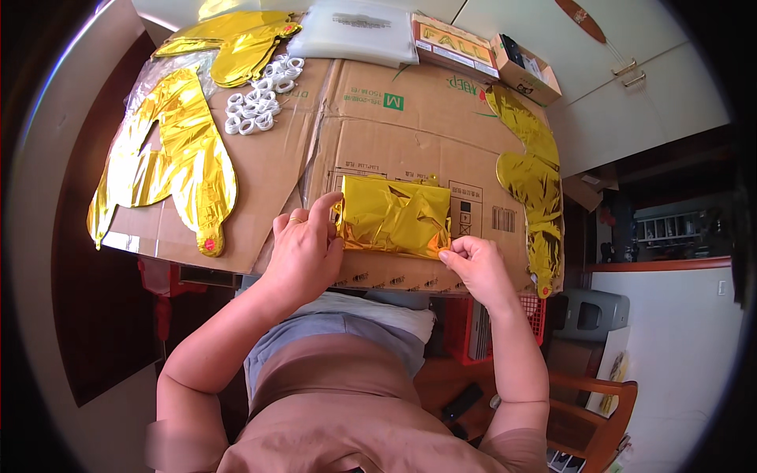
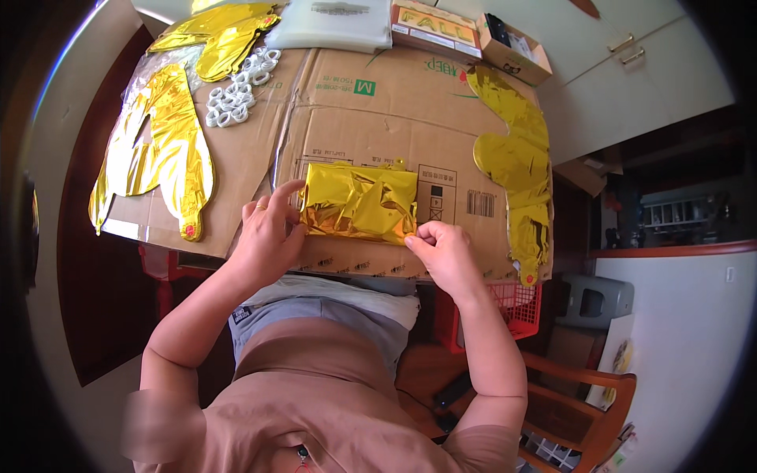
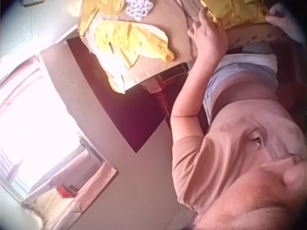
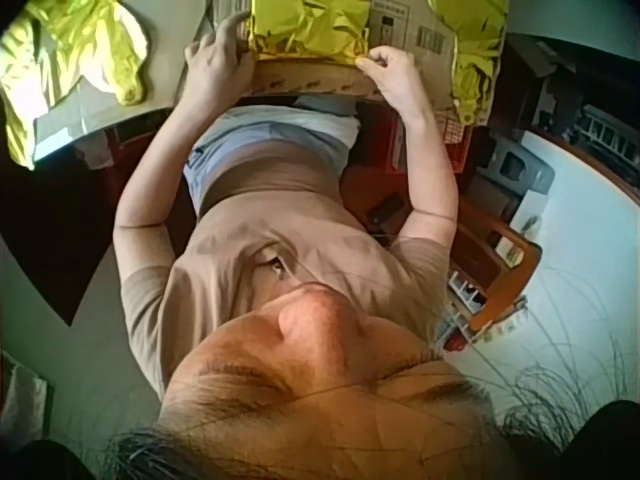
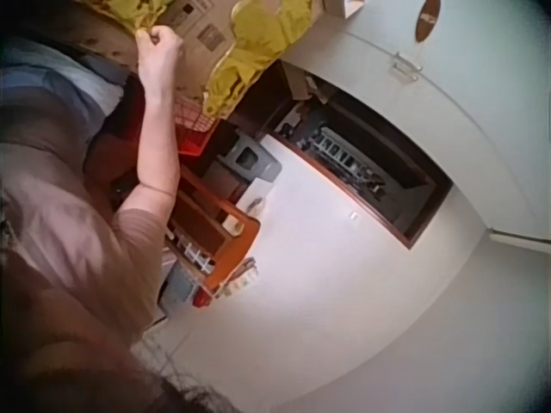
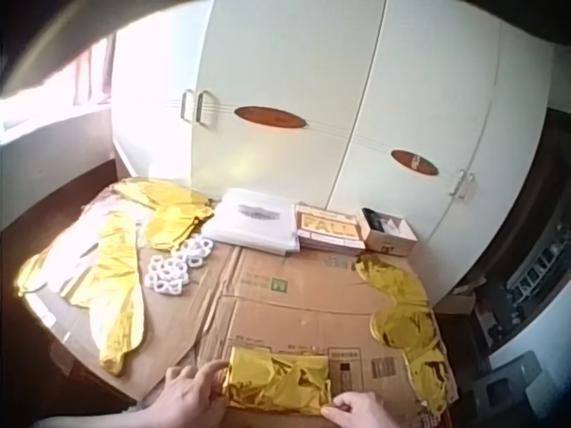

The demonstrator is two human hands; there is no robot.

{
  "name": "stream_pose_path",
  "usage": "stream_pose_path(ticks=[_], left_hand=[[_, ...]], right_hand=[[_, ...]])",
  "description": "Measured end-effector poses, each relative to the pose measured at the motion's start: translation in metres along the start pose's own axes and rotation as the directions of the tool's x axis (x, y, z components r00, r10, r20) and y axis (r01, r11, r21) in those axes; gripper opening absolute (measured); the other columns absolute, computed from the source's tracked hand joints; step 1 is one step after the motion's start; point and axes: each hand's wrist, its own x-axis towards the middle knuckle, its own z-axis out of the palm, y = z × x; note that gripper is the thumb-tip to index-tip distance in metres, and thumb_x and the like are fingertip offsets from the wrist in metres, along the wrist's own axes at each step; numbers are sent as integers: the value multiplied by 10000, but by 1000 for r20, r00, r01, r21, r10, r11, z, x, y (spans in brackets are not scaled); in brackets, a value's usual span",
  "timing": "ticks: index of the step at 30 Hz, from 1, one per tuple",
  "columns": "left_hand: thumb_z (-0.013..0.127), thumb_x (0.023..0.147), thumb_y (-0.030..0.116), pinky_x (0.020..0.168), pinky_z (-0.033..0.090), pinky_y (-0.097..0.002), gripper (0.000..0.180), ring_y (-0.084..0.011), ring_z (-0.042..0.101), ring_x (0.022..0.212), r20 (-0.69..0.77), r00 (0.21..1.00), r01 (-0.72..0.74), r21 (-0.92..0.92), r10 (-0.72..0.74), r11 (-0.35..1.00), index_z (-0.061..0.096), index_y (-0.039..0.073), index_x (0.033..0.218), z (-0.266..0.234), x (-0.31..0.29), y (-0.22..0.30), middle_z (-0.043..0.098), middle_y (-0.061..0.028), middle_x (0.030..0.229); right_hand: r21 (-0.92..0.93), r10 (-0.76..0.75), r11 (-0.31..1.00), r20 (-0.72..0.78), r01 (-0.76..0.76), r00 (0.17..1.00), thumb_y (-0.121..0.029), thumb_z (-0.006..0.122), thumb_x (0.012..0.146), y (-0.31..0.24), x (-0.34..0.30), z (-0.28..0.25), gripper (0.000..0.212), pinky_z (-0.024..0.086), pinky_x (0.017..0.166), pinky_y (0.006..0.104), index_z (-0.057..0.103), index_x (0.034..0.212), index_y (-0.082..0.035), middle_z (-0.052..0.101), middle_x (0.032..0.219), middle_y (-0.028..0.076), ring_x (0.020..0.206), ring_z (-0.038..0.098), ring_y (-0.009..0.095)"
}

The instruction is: Folding gold foil balloons into flat, rectangular shapes on a cardboard workspace.

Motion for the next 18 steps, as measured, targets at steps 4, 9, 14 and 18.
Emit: stream_pose_path(ticks=[4, 9, 14, 18], left_hand=[[625, 871, 66, 969, 363, -459, 611, -277, 610, 974, -9, 1000, 11, 2, -11, 1000, 423, 83, 1447, 1, -2, 2, 672, -59, 882], [649, 854, 65, 933, 374, -461, 638, -280, 614, 949, -82, 995, -49, -3, 48, 999, 425, 59, 1451, 2, -7, 3, 680, -56, 896], [684, 851, 93, 995, 347, -446, 688, -266, 583, 992, -134, 990, -37, 14, 38, 999, 410, 94, 1483, 6, -16, 2, 674, -39, 938], [700, 850, 96, 978, 352, -445, 662, -252, 587, 971, -192, 979, -65, 34, 70, 997, 449, 104, 1463, 10, -18, 1, 674, -30, 938]], right_hand=[[-33, -5, 999, 14, 5, 1000, -172, 743, 900, 1, 1, -1, 203, 443, 536, 274, 708, 876, 26, 623, 625, 18, 566, 538, 63], [-65, 34, 997, 28, -32, 999, -177, 733, 908, -7, 0, -3, 207, 450, 538, 280, 698, 871, 24, 630, 624, 24, 560, 556, 75], [-74, 32, 997, 25, -30, 999, -183, 735, 909, -7, 0, -1, 217, 449, 536, 277, 696, 857, 24, 636, 624, 29, 560, 557, 74], [-61, 32, 998, 40, -30, 999, -179, 742, 905, -5, 1, -1, 221, 448, 534, 277, 694, 850, 29, 639, 627, 32, 562, 559, 74]])
